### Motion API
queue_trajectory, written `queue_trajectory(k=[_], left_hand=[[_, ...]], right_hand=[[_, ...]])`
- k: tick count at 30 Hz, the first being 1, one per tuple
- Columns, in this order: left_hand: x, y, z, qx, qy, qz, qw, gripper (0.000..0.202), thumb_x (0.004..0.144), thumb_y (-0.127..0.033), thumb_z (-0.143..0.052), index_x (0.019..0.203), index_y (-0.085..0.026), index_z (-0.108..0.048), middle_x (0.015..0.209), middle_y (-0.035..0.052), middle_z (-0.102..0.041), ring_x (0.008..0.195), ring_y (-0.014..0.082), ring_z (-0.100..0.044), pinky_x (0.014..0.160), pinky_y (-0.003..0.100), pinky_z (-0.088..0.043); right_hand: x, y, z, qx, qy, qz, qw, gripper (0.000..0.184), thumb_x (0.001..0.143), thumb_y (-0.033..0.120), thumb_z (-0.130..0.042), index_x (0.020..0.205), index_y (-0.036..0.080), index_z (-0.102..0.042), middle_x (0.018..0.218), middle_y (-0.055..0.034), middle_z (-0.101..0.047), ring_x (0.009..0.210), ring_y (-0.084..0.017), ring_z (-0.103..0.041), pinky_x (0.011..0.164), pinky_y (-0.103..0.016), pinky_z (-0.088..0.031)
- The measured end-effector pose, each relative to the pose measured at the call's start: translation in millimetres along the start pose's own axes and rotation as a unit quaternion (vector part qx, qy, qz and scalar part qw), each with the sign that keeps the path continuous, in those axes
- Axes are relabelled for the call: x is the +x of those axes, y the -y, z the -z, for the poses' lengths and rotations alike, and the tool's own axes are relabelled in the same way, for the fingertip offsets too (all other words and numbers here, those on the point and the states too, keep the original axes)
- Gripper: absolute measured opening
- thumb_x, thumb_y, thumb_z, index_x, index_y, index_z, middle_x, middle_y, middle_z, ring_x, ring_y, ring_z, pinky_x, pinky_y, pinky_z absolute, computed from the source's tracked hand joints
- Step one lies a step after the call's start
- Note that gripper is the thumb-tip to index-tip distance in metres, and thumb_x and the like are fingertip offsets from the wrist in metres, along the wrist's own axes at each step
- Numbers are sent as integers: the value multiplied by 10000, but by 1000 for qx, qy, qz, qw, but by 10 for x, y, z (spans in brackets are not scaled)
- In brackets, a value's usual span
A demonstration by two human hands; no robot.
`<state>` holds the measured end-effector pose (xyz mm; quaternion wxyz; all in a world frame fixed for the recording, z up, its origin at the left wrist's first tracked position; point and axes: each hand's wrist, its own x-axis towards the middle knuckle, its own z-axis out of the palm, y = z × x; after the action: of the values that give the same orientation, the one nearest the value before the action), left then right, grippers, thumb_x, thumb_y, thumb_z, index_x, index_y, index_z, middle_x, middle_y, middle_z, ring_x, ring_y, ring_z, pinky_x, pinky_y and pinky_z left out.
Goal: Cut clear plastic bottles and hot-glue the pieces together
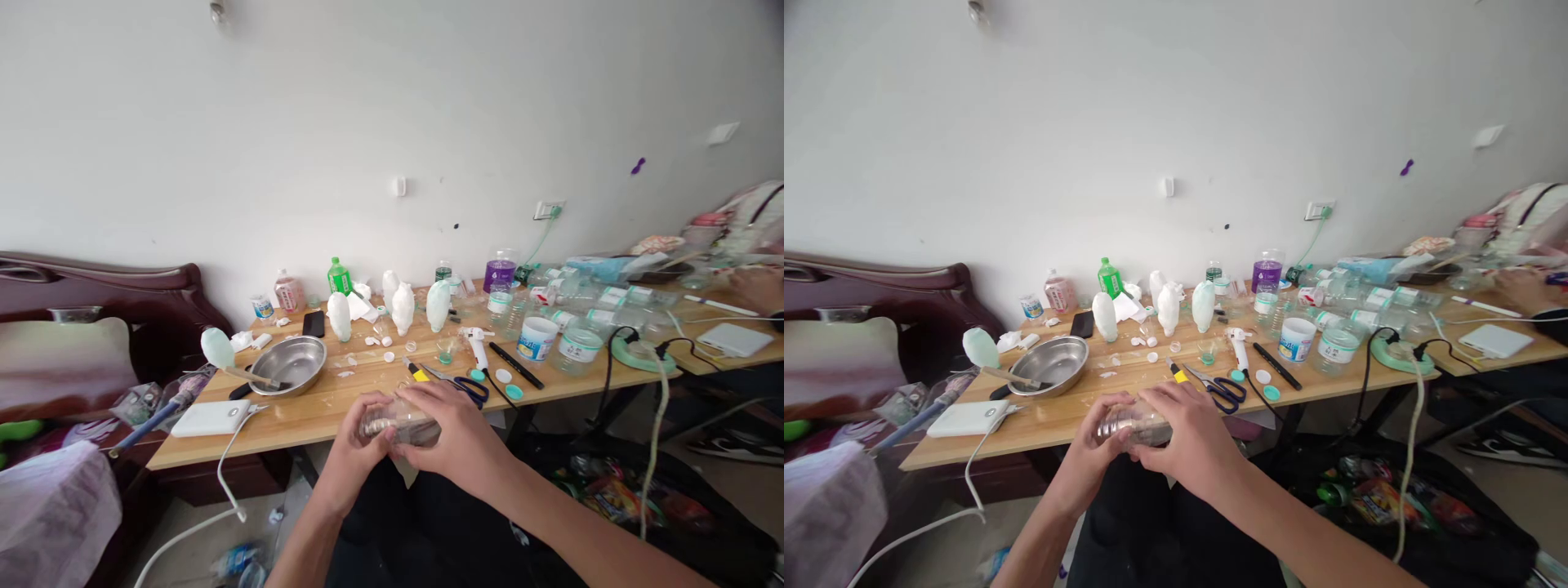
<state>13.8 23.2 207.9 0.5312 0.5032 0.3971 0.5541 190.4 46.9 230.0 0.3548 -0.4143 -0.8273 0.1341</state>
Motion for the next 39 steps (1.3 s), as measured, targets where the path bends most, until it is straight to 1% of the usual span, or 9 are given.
queue_trajectory(k=[7,12,17,20,25,29,31,33,39], left_hand=[[10,59,-18,-18,-36,-18,999,286,768,-368,-760,988,-211,-669,1028,42,-561,735,136,-562,549,219,-500],[-20,36,-45,-4,-69,-5,998,307,757,-406,-753,1000,-221,-733,1134,80,-578,833,195,-598,543,232,-508],[35,121,-7,4,-107,-32,994,324,729,-487,-748,859,-191,-774,1053,108,-627,938,263,-608,541,226,-505],[42,182,7,-11,-122,-47,991,303,695,-461,-785,806,-179,-769,993,95,-632,887,235,-616,574,221,-505],[-33,182,-68,-89,-137,-11,987,257,705,-419,-785,803,-185,-744,993,51,-572,721,146,-577,463,182,-426],[-36,172,-84,-103,-162,-12,981,239,675,-370,-818,654,-165,-697,940,40,-587,826,166,-592,642,211,-490],[-22,161,-68,-82,-157,-21,984,229,690,-370,-813,673,-167,-710,957,53,-602,901,189,-589,726,230,-497],[-10,145,-51,-59,-141,-28,988,229,711,-392,-797,720,-174,-726,983,67,-605,939,209,-585,710,227,-499],[3,142,-24,12,-83,-25,996,310,781,-492,-706,877,-198,-724,1026,81,-559,860,214,-586,476,194,-464]], right_hand=[[9,6,-25,5,0,2,1000,514,689,287,-741,1193,238,-657,1237,-80,-651,1146,-292,-576,1002,-472,-444],[31,-1,-82,8,10,-8,1000,507,686,268,-707,1190,220,-664,1234,-95,-651,1139,-294,-584,1000,-463,-459],[38,-10,-145,1,29,-19,999,581,643,222,-691,1222,213,-657,1263,-105,-639,1165,-308,-573,1012,-470,-460],[38,8,-147,-4,45,-20,999,585,634,225,-699,1218,228,-665,1273,-100,-636,1174,-316,-565,1014,-479,-457],[19,23,-188,-12,52,-24,998,599,641,257,-721,1235,198,-666,1280,-118,-635,1203,-335,-543,1037,-500,-432],[0,-13,-248,-25,39,-25,999,619,648,279,-737,1257,207,-657,1288,-123,-637,1198,-344,-552,1028,-503,-440],[4,-33,-247,-22,42,-23,999,617,644,281,-749,1252,221,-663,1286,-117,-640,1186,-336,-566,1022,-486,-452],[16,-49,-221,-16,50,-22,998,617,651,284,-754,1258,232,-661,1299,-109,-633,1196,-328,-565,1030,-478,-451],[39,-28,-85,-2,53,-43,998,584,669,267,-757,1244,218,-669,1291,-111,-638,1220,-322,-550,1046,-482,-438]])
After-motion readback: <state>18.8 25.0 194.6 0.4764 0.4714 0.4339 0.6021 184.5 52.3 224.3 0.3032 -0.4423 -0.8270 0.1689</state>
